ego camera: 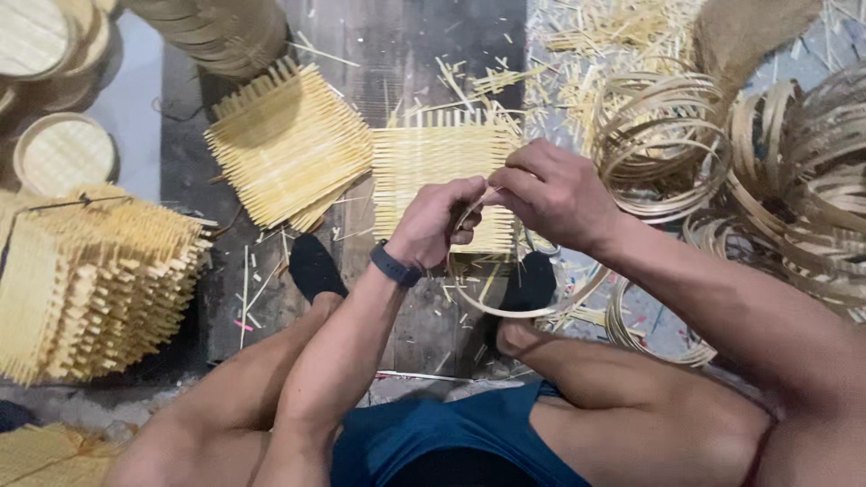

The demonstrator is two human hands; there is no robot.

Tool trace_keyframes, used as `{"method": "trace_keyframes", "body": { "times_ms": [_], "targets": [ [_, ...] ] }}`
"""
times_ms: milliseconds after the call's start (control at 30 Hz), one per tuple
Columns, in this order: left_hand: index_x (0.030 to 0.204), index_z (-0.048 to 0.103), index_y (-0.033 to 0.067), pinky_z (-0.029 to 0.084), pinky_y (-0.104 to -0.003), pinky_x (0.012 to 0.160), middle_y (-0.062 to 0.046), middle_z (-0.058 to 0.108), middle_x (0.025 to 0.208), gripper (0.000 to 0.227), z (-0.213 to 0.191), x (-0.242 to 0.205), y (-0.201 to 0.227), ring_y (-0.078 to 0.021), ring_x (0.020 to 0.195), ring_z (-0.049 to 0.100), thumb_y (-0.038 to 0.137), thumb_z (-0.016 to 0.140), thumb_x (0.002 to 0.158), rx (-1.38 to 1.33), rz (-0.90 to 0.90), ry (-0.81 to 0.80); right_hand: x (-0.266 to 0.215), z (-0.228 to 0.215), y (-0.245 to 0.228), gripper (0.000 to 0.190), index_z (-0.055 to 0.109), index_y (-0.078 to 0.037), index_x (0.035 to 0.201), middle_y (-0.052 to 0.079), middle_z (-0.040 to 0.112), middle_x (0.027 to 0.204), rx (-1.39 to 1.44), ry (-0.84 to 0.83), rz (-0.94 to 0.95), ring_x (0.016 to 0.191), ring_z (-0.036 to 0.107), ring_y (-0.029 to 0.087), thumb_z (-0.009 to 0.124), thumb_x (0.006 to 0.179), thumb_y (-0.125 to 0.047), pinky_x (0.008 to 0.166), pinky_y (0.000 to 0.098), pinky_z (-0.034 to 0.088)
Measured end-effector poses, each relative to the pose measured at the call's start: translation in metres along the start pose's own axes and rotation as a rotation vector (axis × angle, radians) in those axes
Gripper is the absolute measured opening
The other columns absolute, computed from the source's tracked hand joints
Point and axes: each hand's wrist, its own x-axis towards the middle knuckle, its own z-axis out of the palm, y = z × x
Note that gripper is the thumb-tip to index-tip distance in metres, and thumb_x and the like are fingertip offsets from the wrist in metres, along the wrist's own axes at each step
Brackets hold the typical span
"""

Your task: The person places a circular bamboo frame onto a square woven bamboo mat, then uses shears to trim the excess bamboo strips around the frame's edge. The person repeats this process with multiple mats, stacking the trimmed pieces afterward.

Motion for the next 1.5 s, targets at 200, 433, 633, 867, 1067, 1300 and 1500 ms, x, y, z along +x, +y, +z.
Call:
{"method": "trace_keyframes", "body": {
  "times_ms": [200, 433, 633, 867, 1067, 1300, 1500],
  "targets": [
    [0.059, 0.044, 0.0185, 0.023, -0.025, 0.039, 0.007, 0.036, 0.052, 0.071, -0.006, -0.006, 0.019, -0.008, 0.043, 0.033, 0.081, 0.039, 0.09, 0.118, -0.145, -0.106, 0.027, 0.018, -0.022, 0.012, 0.067, -0.009, 0.082, 0.003, 0.059, 0.078, -0.027, -0.062, -0.096, 0.077, 0.063, 0.022, 0.078, 0.081, -0.012, 0.061, 0.0366, 0.051],
    [0.057, 0.039, 0.021, 0.019, -0.026, 0.037, 0.008, 0.036, 0.052, 0.071, -0.009, 0.003, 0.003, -0.0067, 0.041, 0.029, 0.085, 0.038, 0.086, 0.069, 0.026, 0.059, 0.03, 0.036, -0.038, 0.009, 0.067, -0.008, 0.084, 0.004, 0.051, 0.074, -0.088, 0.005, -0.023, 0.072, 0.059, 0.022, 0.075, 0.082, -0.004, 0.057, 0.0364, 0.048],
    [0.063, 0.043, 0.0198, 0.022, -0.024, 0.036, 0.009, 0.037, 0.054, 0.069, -0.022, 0.016, -0.007, -0.0049, 0.042, 0.031, 0.083, 0.046, 0.09, 0.026, 0.079, 0.072, 0.021, 0.068, -0.015, 0.014, 0.072, -0.01, 0.091, 0.002, 0.062, 0.079, -0.042, -0.002, 0.06, 0.07, 0.063, 0.015, 0.084, 0.091, -0.017, 0.056, 0.029, 0.052],
    [0.107, 0.069, 0.003, 0.039, -0.026, 0.055, 0.003, 0.052, 0.065, 0.029, -0.099, 0.028, 0.014, -0.0089, 0.058, 0.045, 0.031, 0.061, 0.108, -0.664, 0.652, -0.118, -0.004, 0.053, 0.044, 0.046, 0.069, -0.008, 0.108, 0.0, 0.067, 0.08, 1.176, 0.35, 1.058, 0.072, 0.067, 0.013, 0.05, 0.106, -0.05, 0.066, 0.029, 0.061],
    [0.089, 0.07, -0.0002, 0.036, -0.027, 0.049, -0.002, 0.057, 0.065, 0.033, -0.111, 0.013, 0.042, -0.0116, 0.053, 0.047, 0.03, 0.061, 0.096, -0.23, 0.161, 0.025, -0.045, 0.102, 0.07, 0.043, 0.065, -0.003, 0.086, 0.001, 0.053, 0.066, 1.807, 0.317, 0.967, 0.059, 0.045, 0.011, 0.063, 0.112, -0.037, 0.05, 0.0257, 0.035],
    [0.063, 0.055, 0.0124, 0.019, -0.026, 0.037, 0.007, 0.037, 0.048, 0.04, -0.097, 0.021, 0.038, -0.0062, 0.038, 0.028, 0.031, 0.072, 0.094, 0.027, 0.105, 0.162, -0.036, 0.102, 0.059, 0.054, 0.039, -0.017, 0.062, -0.005, 0.034, 0.055, 1.697, -0.034, 1.203, 0.049, 0.031, 0.009, 0.062, 0.103, -0.044, 0.038, 0.0239, 0.024],
    [0.062, 0.054, 0.0134, 0.017, -0.025, 0.035, 0.008, 0.035, 0.047, 0.041, -0.105, 0.024, 0.032, -0.0056, 0.037, 0.026, 0.03, 0.073, 0.094, -0.012, 0.128, 0.111, -0.041, 0.105, 0.052, 0.052, 0.048, -0.013, 0.063, -0.002, 0.036, 0.055, 1.656, 0.003, 1.197, 0.05, 0.034, 0.011, 0.06, 0.101, -0.046, 0.043, 0.0253, 0.029]
  ]
}}
